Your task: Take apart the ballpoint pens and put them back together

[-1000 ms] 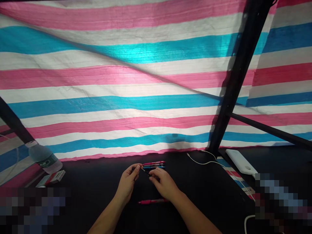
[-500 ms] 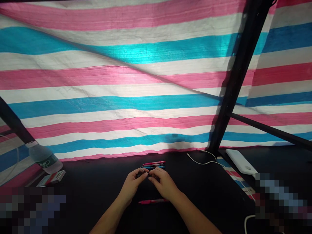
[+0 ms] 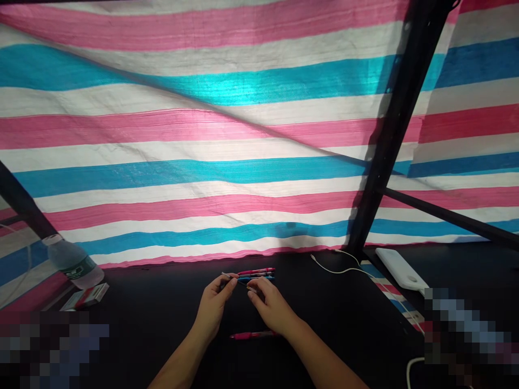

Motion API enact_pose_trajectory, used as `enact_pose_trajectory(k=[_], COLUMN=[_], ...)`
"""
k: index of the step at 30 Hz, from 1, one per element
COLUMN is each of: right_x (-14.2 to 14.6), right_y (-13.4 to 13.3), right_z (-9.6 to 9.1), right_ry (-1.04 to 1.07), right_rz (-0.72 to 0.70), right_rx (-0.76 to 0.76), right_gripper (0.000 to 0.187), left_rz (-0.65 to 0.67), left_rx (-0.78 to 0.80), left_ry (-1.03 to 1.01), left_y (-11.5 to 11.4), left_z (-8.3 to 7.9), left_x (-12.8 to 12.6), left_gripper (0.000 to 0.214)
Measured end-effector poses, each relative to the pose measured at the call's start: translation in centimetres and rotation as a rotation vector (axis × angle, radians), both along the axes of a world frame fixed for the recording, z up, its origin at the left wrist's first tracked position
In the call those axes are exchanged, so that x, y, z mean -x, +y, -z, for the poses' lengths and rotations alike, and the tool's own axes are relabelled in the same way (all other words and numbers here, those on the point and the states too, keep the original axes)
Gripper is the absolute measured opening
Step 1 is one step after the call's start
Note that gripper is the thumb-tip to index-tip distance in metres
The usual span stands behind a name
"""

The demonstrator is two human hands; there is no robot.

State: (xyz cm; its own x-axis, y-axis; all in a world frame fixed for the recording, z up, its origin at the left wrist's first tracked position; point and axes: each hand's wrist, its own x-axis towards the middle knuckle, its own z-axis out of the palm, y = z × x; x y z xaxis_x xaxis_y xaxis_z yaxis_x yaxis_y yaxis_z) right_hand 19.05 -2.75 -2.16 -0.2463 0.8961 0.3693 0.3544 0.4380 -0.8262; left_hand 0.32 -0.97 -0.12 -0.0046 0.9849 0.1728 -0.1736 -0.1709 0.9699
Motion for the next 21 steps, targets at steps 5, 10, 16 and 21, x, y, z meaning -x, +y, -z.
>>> enact_pose_trajectory(k=[5, 10, 16, 21], right_x=[-0.11, -0.13, -0.02, 0.09], right_y=[0.20, 0.21, 0.13, 0.03], right_z=[0.17, 0.57, 0.71, 0.48], right_ry=[-0.012, -0.014, 0.027, 0.034], right_rz=[0.010, -0.002, -0.027, -0.018], right_rx=[0.001, -0.014, -0.007, -0.015], right_gripper=[0.019, 0.018, 0.021, 0.020], left_rz=[0.014, 0.048, 0.082, 0.070], left_rx=[-0.017, -0.054, -0.125, -0.125], left_ry=[0.026, 0.087, 0.189, 0.191], left_y=[0.26, 0.30, 0.14, 0.12], left_z=[0.39, 0.74, 0.78, 0.69], left_x=[0.15, 0.15, 0.21, 0.27], left_gripper=[0.025, 0.021, 0.019, 0.020])
